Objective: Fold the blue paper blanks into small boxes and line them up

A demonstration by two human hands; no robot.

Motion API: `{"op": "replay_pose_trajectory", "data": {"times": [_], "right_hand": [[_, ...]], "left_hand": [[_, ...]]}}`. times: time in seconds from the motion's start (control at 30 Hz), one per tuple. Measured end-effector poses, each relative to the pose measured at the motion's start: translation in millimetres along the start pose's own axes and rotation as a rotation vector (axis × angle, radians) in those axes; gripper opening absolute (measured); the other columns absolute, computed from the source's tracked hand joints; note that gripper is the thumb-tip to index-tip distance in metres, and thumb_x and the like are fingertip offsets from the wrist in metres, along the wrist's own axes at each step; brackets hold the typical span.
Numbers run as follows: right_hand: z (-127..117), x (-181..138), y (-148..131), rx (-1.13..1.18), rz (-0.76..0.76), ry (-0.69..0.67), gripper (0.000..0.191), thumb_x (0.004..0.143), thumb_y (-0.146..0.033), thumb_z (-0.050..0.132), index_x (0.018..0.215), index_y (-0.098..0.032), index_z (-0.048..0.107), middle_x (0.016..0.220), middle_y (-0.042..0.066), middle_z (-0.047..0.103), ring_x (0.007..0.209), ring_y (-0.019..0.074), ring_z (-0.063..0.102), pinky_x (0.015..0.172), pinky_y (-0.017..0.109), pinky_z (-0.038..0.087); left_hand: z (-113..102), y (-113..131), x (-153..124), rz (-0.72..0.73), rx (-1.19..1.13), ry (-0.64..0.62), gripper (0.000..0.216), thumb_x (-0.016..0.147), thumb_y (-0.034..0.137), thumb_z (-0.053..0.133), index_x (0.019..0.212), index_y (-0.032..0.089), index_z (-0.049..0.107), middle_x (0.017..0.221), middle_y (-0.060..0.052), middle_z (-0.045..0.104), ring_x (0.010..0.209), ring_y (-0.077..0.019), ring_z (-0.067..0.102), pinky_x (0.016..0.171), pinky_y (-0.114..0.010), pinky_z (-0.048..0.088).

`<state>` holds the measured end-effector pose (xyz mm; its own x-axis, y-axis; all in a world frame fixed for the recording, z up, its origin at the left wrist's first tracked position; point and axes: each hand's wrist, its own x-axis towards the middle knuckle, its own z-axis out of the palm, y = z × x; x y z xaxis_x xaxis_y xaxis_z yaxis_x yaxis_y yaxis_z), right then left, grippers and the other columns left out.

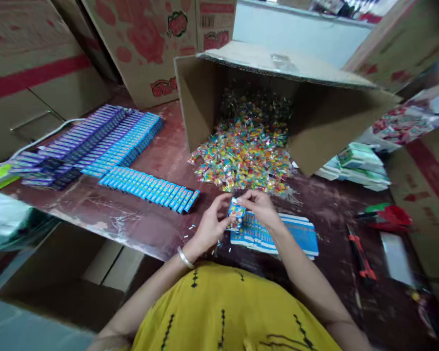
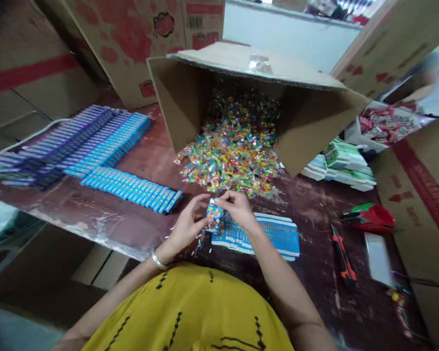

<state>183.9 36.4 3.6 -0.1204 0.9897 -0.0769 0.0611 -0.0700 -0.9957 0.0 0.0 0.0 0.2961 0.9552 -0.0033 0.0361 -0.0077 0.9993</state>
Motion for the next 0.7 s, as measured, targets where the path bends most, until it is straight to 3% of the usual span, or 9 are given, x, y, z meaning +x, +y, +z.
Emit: {"op": "replay_pose_trajectory", "data": {"times": [0.1,0.17,0.2,0.3,0.4,0.5,0.6,0.7], "right_hand": [[4.2,-6.2,-5.6,-0.121,-0.129,0.04,0.027,0.081,-0.04,0.068,0.067,-0.017,0.062,0.069,0.0,0.063,0.066,0.0136,0.059,0.065,0.026,0.047],[5.5,-13.0,-10.1,-0.245,-0.203,-0.025,0.022,0.081,-0.04,0.068,0.083,-0.018,0.067,0.089,0.004,0.068,0.084,0.0176,0.063,0.074,0.029,0.05],[5.9,-16.8,-12.1,-0.321,-0.235,-0.086,0.03,0.078,-0.04,0.072,0.098,-0.02,0.066,0.104,0.006,0.067,0.096,0.0203,0.063,0.081,0.032,0.051],[8.0,-25.9,-12.7,-0.584,-0.326,-0.231,0.086,0.061,-0.036,0.085,0.135,-0.024,0.046,0.142,0.011,0.047,0.13,0.028,0.046,0.105,0.043,0.042],[15.3,-27.8,-2.4,-0.761,-0.415,-0.192,0.084,0.064,-0.031,0.083,0.137,-0.022,0.041,0.149,0.013,0.038,0.14,0.029,0.033,0.115,0.048,0.03],[26.7,-25.2,12.9,-0.794,-0.425,-0.163,0.09,0.063,-0.036,0.084,0.139,-0.02,0.037,0.149,0.015,0.037,0.141,0.0304,0.03,0.116,0.05,0.029],[35.8,-22.6,22.8,-0.812,-0.386,-0.177,0.102,0.063,-0.038,0.085,0.146,-0.021,0.027,0.152,0.015,0.033,0.143,0.0302,0.027,0.117,0.05,0.029],[38.7,-19.9,25.6,-0.819,-0.357,-0.163,0.085,0.076,-0.032,0.075,0.147,-0.025,0.029,0.149,0.012,0.039,0.14,0.0277,0.034,0.115,0.048,0.032]], "left_hand": [[-4.1,0.5,2.1,0.028,-0.026,-0.014,0.049,0.08,0.019,0.066,0.127,0.025,0.053,0.121,-0.006,0.06,0.11,-0.0213,0.057,0.092,-0.032,0.048],[-7.7,-0.5,4.9,0.042,-0.067,0.007,0.041,0.08,0.02,0.066,0.119,0.022,0.056,0.117,-0.006,0.061,0.106,-0.0203,0.058,0.091,-0.031,0.048],[-9.4,-1.5,6.6,0.045,-0.092,0.027,0.038,0.08,0.021,0.067,0.115,0.021,0.056,0.112,-0.006,0.063,0.102,-0.0193,0.059,0.089,-0.03,0.048],[-12.3,-5.9,11.0,0.012,-0.135,0.073,0.037,0.077,0.024,0.07,0.11,0.019,0.054,0.1,-0.004,0.064,0.091,-0.017,0.061,0.081,-0.028,0.049],[-13.1,-9.6,11.0,-0.029,-0.08,0.116,0.042,0.075,0.024,0.071,0.112,0.018,0.052,0.098,-0.005,0.064,0.089,-0.0169,0.063,0.078,-0.028,0.05],[-19.4,-10.4,6.7,-0.014,0.192,0.201,0.039,0.077,0.025,0.069,0.113,0.02,0.053,0.097,-0.005,0.065,0.087,-0.0176,0.064,0.077,-0.029,0.051],[-34.7,-11.3,2.9,0.079,0.686,0.305,0.03,0.084,0.026,0.061,0.113,0.023,0.056,0.1,-0.006,0.064,0.092,-0.0212,0.062,0.08,-0.033,0.05],[-51.0,-16.4,3.8,0.104,1.092,0.379,0.03,0.087,0.024,0.056,0.116,0.023,0.057,0.104,-0.009,0.06,0.098,-0.0254,0.058,0.08,-0.035,0.049]]}}
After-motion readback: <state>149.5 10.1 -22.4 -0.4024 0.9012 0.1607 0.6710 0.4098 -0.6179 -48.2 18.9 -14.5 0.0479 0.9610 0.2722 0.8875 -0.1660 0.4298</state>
